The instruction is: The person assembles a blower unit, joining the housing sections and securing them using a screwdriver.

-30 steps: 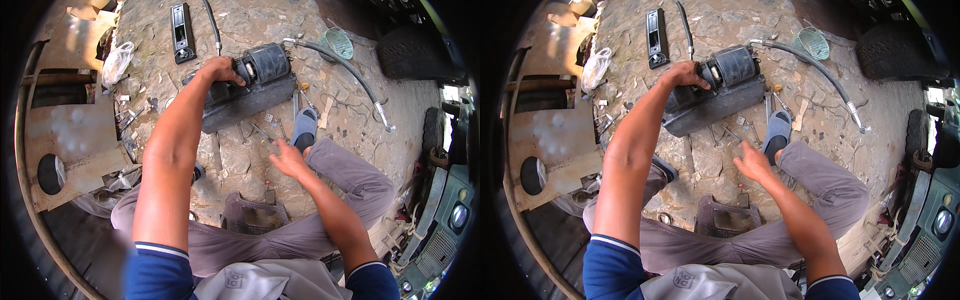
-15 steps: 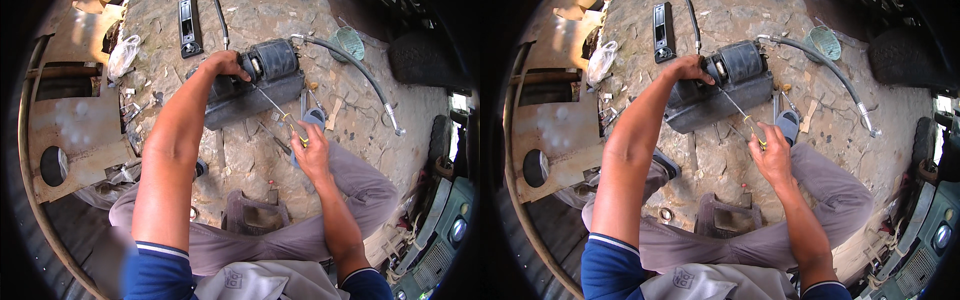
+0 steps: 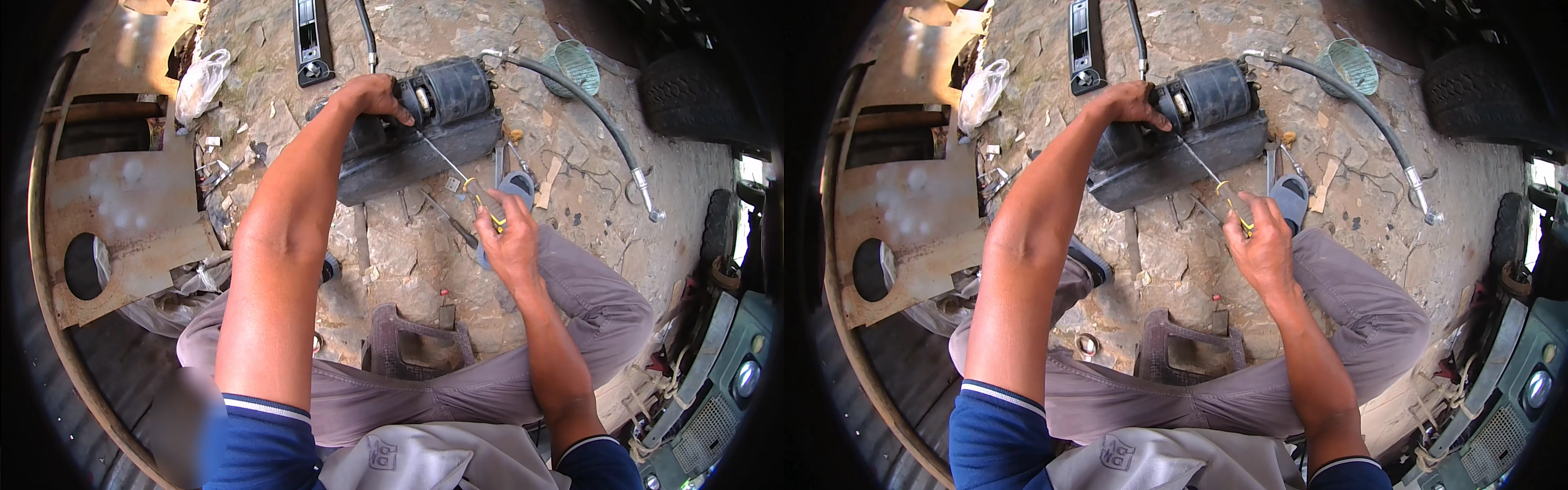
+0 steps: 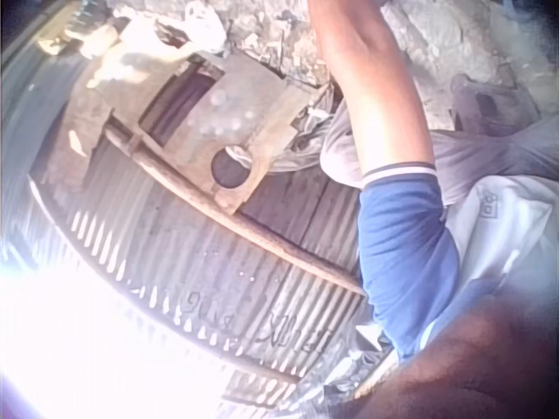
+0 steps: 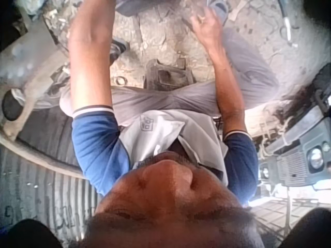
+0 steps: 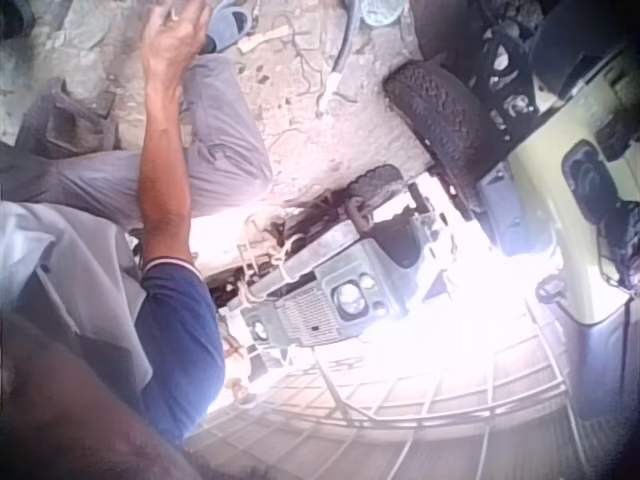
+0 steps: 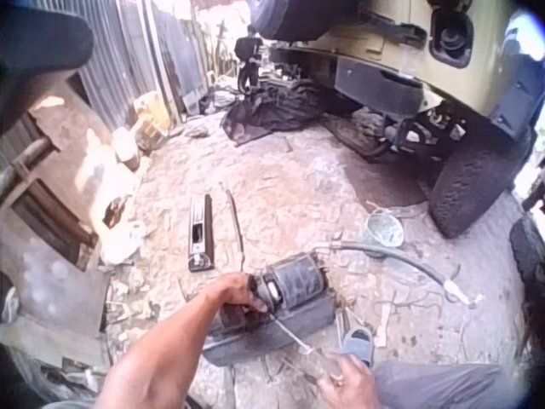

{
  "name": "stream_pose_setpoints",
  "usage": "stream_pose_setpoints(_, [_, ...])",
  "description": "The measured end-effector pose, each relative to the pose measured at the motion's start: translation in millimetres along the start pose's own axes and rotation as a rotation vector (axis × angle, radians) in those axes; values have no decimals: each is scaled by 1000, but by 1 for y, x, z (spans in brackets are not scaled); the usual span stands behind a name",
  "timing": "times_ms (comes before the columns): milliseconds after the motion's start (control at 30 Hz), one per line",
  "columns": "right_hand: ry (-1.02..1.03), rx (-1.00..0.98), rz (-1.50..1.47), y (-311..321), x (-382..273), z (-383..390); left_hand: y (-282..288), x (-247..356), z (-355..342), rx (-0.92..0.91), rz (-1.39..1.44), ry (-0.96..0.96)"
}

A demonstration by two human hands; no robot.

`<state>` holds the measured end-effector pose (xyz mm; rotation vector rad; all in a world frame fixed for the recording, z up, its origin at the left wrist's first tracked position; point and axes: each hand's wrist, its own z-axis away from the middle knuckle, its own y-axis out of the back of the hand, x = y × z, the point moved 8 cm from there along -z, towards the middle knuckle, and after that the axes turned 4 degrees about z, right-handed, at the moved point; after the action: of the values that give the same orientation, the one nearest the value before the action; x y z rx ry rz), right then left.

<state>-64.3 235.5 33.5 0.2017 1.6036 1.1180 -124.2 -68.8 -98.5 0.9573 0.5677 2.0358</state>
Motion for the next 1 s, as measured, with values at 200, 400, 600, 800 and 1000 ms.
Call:
stream_pose_setpoints(200, [-183,48,-132,-11,37,6,-1,-1,-2,23,4,-15])
stream_pose_setpoints(400, [-746,-24,-740,-39,89,29,-2,-2,-5,19,-5,0])
stream_pose_setpoints(600, [-804,-7,-898,-51,101,39,-1,-1,-3,19,1,-2])
stream_pose_setpoints(800, [-928,-10,-1115,-71,116,53,-3,-5,-6,12,-9,4])
stream_pose_setpoints(1000, [-915,8,-1111,-78,125,57,-3,-5,-6,38,8,7])
